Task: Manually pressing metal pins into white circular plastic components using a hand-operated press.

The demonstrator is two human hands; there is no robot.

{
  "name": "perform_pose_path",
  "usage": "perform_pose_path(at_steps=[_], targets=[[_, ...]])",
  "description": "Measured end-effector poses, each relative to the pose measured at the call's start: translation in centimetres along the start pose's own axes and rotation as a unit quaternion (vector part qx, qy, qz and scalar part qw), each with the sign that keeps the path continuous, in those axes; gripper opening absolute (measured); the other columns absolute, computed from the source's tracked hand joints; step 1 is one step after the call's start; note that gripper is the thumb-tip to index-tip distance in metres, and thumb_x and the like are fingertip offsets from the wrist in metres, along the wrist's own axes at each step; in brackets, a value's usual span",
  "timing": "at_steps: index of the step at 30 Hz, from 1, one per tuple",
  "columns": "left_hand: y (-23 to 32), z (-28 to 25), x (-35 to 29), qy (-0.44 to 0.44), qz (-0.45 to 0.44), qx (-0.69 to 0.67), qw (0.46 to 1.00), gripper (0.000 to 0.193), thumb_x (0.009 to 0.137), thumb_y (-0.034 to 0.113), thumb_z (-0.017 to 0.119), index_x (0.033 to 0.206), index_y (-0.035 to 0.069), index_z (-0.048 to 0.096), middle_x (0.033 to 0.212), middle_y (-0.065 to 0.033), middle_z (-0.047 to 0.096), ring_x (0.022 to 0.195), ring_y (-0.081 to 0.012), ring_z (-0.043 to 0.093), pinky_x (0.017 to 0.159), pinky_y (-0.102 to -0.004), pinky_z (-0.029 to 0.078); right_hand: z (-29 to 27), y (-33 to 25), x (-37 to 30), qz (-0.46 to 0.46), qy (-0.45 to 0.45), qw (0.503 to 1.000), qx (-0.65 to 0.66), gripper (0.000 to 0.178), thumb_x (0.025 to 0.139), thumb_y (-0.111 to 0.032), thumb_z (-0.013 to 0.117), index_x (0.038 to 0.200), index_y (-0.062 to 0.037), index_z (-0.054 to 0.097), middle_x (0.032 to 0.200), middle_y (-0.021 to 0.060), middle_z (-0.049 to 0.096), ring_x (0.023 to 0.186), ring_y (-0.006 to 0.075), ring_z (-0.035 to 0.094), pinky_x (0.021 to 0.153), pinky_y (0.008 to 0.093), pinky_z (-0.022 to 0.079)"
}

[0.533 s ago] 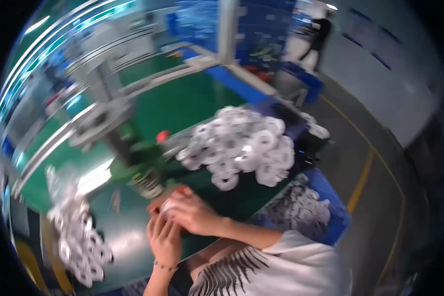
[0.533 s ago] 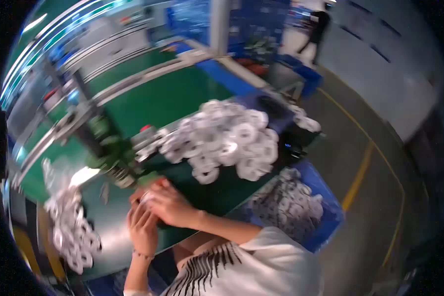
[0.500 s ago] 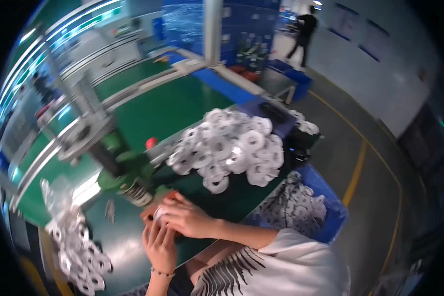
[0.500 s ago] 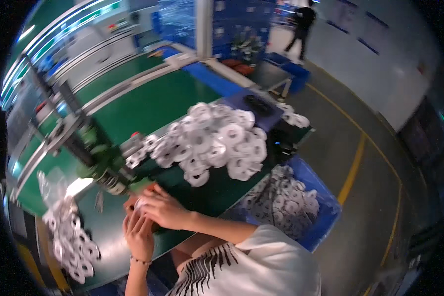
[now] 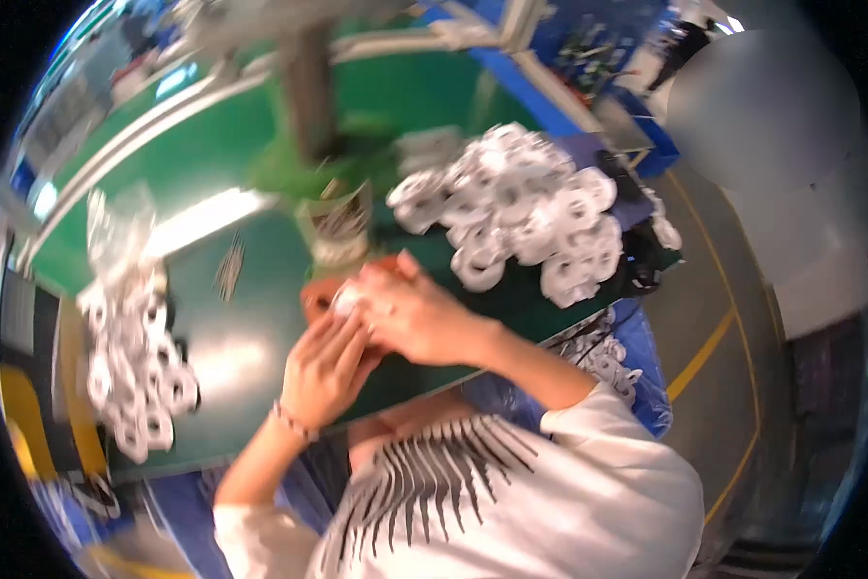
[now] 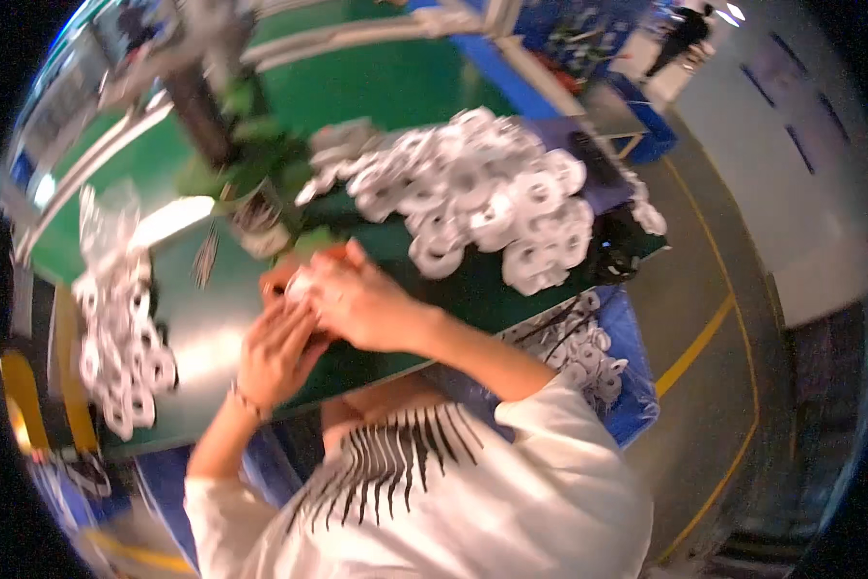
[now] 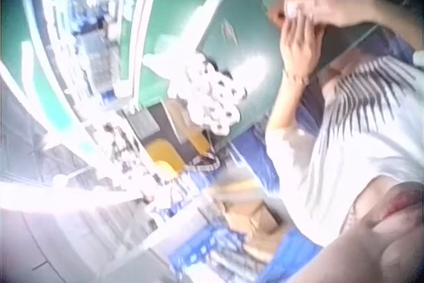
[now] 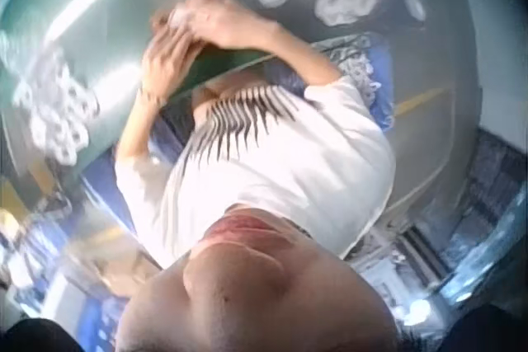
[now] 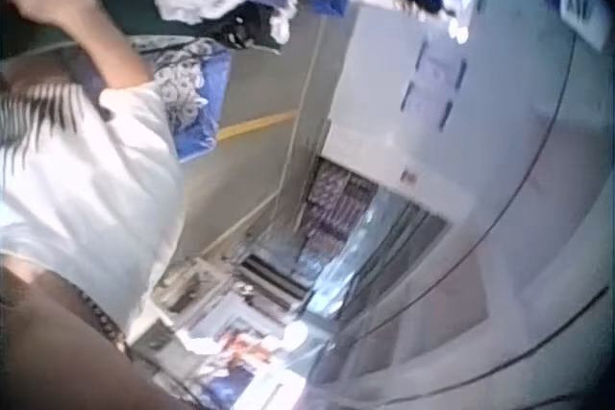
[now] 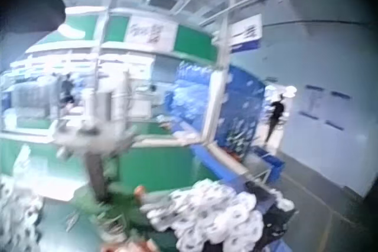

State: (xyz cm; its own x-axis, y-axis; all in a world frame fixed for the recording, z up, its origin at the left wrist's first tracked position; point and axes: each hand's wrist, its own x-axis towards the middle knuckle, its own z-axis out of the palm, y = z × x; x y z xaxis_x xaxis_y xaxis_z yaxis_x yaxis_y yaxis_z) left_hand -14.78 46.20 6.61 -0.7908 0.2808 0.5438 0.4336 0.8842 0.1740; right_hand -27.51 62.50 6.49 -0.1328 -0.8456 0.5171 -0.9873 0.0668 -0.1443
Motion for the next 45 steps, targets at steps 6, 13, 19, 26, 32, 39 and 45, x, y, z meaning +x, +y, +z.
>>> perform_pose_path(at_steps=[6,13,19,26,32,39,45], targets=[[0.1,-0.2,-0.3,0.010,0.055,0.077,0.995,0.045,0.069,0.015,0.070,0.108,-0.004,0.058,0.115,-0.0180,0.060,0.101,-0.0286,0.062,0.093,-0.0379,0.048,-0.8,-0.1,0.2,0.016,-0.058,0.998,-0.004,0.034,0.082,-0.025,0.062,0.111,-0.0071,0.061,0.131,0.0085,0.049,0.131,0.0271,0.035,0.107,0.0595,0.015],[-1.4,-0.7,-0.1,-0.033,0.052,0.028,0.998,0.045,0.071,0.022,0.070,0.108,0.000,0.058,0.118,-0.0149,0.060,0.104,-0.0264,0.061,0.094,-0.0358,0.047,-1.2,0.4,1.1,0.039,-0.098,0.990,0.098,0.048,0.082,-0.024,0.064,0.123,-0.0029,0.050,0.131,0.0126,0.048,0.127,0.0309,0.041,0.108,0.0534,0.021],[-0.4,-1.4,-1.0,0.004,-0.006,-0.069,0.998,0.040,0.071,0.019,0.072,0.105,0.001,0.058,0.121,-0.0151,0.057,0.112,-0.0308,0.055,0.100,-0.0411,0.041,-0.2,-1.2,-0.5,0.065,-0.082,0.994,0.037,0.054,0.079,-0.028,0.066,0.125,-0.0024,0.051,0.137,0.0135,0.044,0.132,0.0317,0.034,0.108,0.0543,0.021],[-15.0,-3.2,-4.0,0.117,-0.432,0.072,0.892,0.018,0.071,0.012,0.072,0.085,0.005,0.065,0.094,-0.0147,0.059,0.087,-0.0335,0.059,0.076,-0.0388,0.049,1.7,-2.6,-2.8,0.063,0.144,0.982,0.105,0.046,0.086,-0.027,0.057,0.124,-0.0015,0.049,0.139,0.0201,0.040,0.132,0.0403,0.032,0.108,0.0515,0.024],[-19.0,-1.0,-7.6,0.041,-0.516,0.018,0.856,0.024,0.072,0.024,0.075,0.084,0.006,0.068,0.091,-0.0148,0.059,0.087,-0.0324,0.059,0.079,-0.0398,0.047,3.9,-5.2,-6.0,0.116,0.233,0.957,0.128,0.046,0.088,-0.021,0.051,0.127,0.0013,0.044,0.142,0.0247,0.033,0.133,0.0432,0.026,0.108,0.0502,0.022],[-19.3,-0.8,-7.4,0.013,-0.518,0.072,0.852,0.020,0.074,0.023,0.073,0.083,0.006,0.068,0.090,-0.0156,0.059,0.087,-0.0336,0.057,0.079,-0.0397,0.046,4.5,-5.6,-6.6,0.167,0.234,0.949,0.130,0.046,0.088,-0.020,0.049,0.128,0.0006,0.043,0.145,0.0244,0.027,0.136,0.0429,0.020,0.109,0.0516,0.017],[-19.0,-0.2,-7.4,0.062,-0.509,0.088,0.854,0.022,0.076,0.025,0.071,0.082,0.004,0.067,0.087,-0.0196,0.060,0.083,-0.0353,0.058,0.076,-0.0388,0.047,4.4,-5.7,-6.5,0.172,0.228,0.949,0.132,0.043,0.089,-0.021,0.048,0.126,0.0007,0.046,0.145,0.0245,0.027,0.136,0.0433,0.020,0.109,0.0522,0.017]])
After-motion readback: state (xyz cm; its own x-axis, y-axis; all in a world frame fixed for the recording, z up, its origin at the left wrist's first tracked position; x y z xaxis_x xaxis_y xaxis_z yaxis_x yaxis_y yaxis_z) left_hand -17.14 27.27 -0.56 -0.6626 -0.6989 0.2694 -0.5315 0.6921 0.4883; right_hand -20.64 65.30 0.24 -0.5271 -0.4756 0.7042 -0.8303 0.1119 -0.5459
